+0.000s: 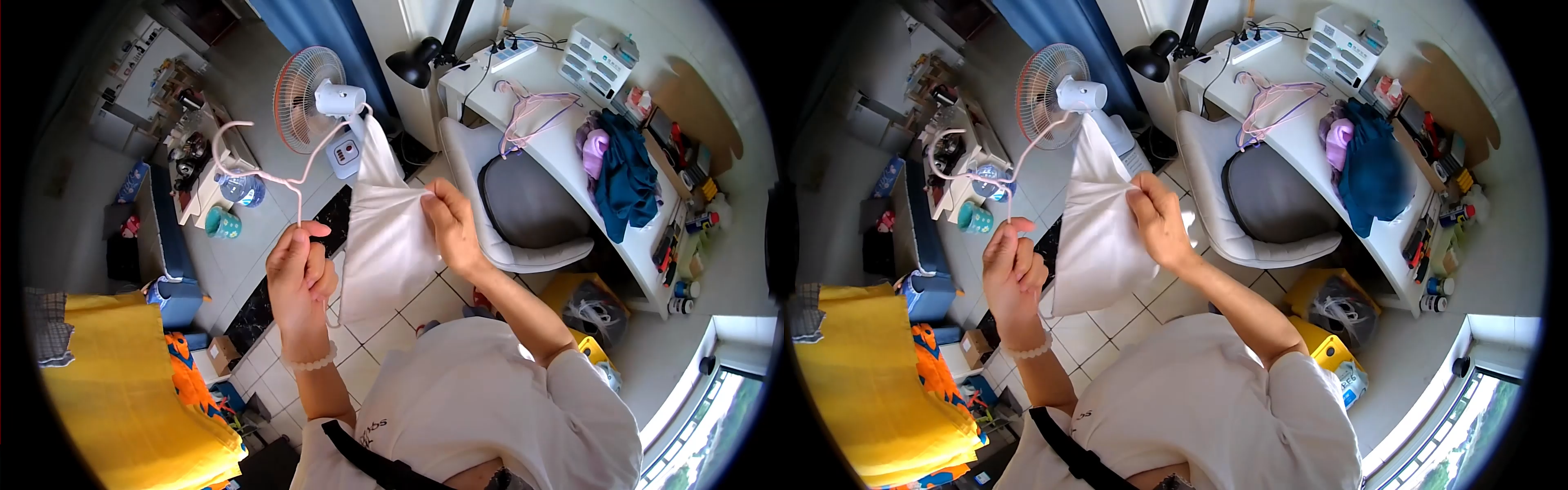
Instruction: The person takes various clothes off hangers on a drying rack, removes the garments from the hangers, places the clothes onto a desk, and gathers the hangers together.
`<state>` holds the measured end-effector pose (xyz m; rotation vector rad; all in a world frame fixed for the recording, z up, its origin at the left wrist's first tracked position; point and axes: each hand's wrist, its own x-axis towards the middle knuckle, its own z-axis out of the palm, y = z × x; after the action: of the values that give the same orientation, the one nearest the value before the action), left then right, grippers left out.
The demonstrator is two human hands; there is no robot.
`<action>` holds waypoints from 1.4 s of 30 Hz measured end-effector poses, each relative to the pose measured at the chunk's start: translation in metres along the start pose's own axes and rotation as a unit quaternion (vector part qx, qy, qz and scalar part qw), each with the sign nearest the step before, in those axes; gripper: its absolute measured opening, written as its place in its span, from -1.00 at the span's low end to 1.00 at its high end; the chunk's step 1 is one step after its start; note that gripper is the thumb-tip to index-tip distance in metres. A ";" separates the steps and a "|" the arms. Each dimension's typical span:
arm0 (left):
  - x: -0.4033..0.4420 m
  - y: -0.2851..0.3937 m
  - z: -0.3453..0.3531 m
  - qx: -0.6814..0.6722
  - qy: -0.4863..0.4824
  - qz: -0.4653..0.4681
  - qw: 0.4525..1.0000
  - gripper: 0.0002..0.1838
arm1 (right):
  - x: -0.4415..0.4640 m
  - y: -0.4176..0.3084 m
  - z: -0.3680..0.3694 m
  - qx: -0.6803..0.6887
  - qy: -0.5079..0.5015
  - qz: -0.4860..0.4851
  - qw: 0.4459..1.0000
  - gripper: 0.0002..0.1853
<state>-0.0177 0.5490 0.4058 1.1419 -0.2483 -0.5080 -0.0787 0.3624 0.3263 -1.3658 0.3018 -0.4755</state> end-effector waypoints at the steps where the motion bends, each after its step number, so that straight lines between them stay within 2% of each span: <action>1: 0.005 -0.008 -0.004 0.029 0.017 -0.002 0.999 -0.73 | 0.001 -0.013 -0.002 0.003 0.002 0.032 0.999 -0.84; 2: 0.008 -0.014 -0.007 0.045 0.027 -0.006 0.999 -0.74 | 0.002 -0.026 0.000 -0.020 -0.017 0.034 0.999 -0.81; 3: 0.011 -0.018 -0.006 0.045 0.022 -0.007 0.999 -0.74 | 0.009 -0.028 -0.004 -0.035 -0.099 0.046 0.993 -0.75; 5: 0.014 -0.027 -0.002 0.113 0.074 -0.011 0.991 -0.74 | 0.008 -0.042 -0.011 -0.112 -0.185 0.077 0.973 -0.66; 7: 0.020 -0.035 -0.005 0.134 0.072 -0.006 0.988 -0.73 | 0.010 -0.055 -0.023 -0.210 -0.328 0.016 0.921 -0.54; 8: 0.023 -0.039 -0.007 0.192 0.072 0.023 0.978 -0.73 | 0.009 -0.074 -0.033 -0.241 -0.400 0.040 0.883 -0.60; 10: 0.027 -0.044 -0.001 0.310 0.084 0.073 0.944 -0.74 | 0.009 -0.090 -0.046 -0.225 -0.421 -0.079 0.875 -0.78; 11: 0.031 -0.048 0.001 0.309 0.077 0.070 0.945 -0.74 | 0.009 -0.112 -0.056 -0.247 -0.401 -0.142 0.871 -0.86; 12: 0.035 -0.054 0.002 0.347 0.064 0.063 0.934 -0.75 | 0.007 -0.140 -0.067 -0.206 -0.343 -0.176 0.900 -0.89; 13: 0.038 -0.057 0.004 0.384 0.050 0.057 0.920 -0.76 | 0.004 -0.162 -0.077 -0.111 -0.243 -0.204 0.942 -0.87; 14: 0.041 -0.060 0.010 0.419 0.039 0.077 0.904 -0.77 | -0.001 -0.184 -0.089 -0.062 -0.128 -0.243 0.960 -0.89; 17: 0.062 -0.078 0.001 0.435 0.030 0.120 0.892 -0.79 | 0.013 -0.221 -0.137 0.046 -0.034 -0.342 0.938 -0.94; 18: 0.065 -0.073 0.004 0.414 0.038 0.080 0.906 -0.79 | 0.014 -0.228 -0.149 0.055 -0.013 -0.362 0.930 -0.95; 19: 0.065 -0.066 0.012 0.383 0.043 0.051 0.921 -0.79 | 0.015 -0.238 -0.162 0.055 0.002 -0.386 0.921 -0.95; 21: 0.084 -0.085 -0.014 0.391 0.031 0.098 0.915 -0.75 | 0.008 -0.257 -0.183 0.039 0.038 -0.421 0.905 -0.91; 24: 0.085 -0.077 0.003 0.334 0.073 0.020 0.939 -0.73 | -0.012 -0.283 -0.202 0.020 0.141 -0.460 0.876 -0.93; 25: 0.086 -0.076 0.009 0.290 0.062 0.008 0.955 -0.74 | -0.019 -0.295 -0.217 -0.031 0.159 -0.469 0.868 -0.92; 30: 0.098 -0.083 0.033 0.260 0.056 0.005 0.964 -0.76 | -0.035 -0.351 -0.293 -0.268 0.222 -0.485 0.803 -0.65; 34: 0.106 -0.090 0.054 0.232 0.026 0.005 0.972 -0.76 | -0.025 -0.375 -0.326 -0.300 0.276 -0.481 0.776 -0.83; 37: 0.110 -0.093 0.075 0.214 0.025 -0.007 0.977 -0.76 | -0.004 -0.378 -0.352 -0.284 0.311 -0.456 0.784 -0.94; 40: 0.117 -0.098 0.091 0.202 0.014 -0.013 0.979 -0.76 | 0.025 -0.349 -0.370 -0.268 0.358 -0.370 0.814 -0.94; 42: 0.121 -0.101 0.100 0.199 0.007 -0.011 0.980 -0.76 | 0.051 -0.329 -0.405 -0.272 0.342 -0.330 0.837 -0.93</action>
<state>0.0160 0.3753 0.3459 1.5382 -0.3355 -0.4808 -0.2748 -0.0541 0.5765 -1.8123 0.5793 -1.5699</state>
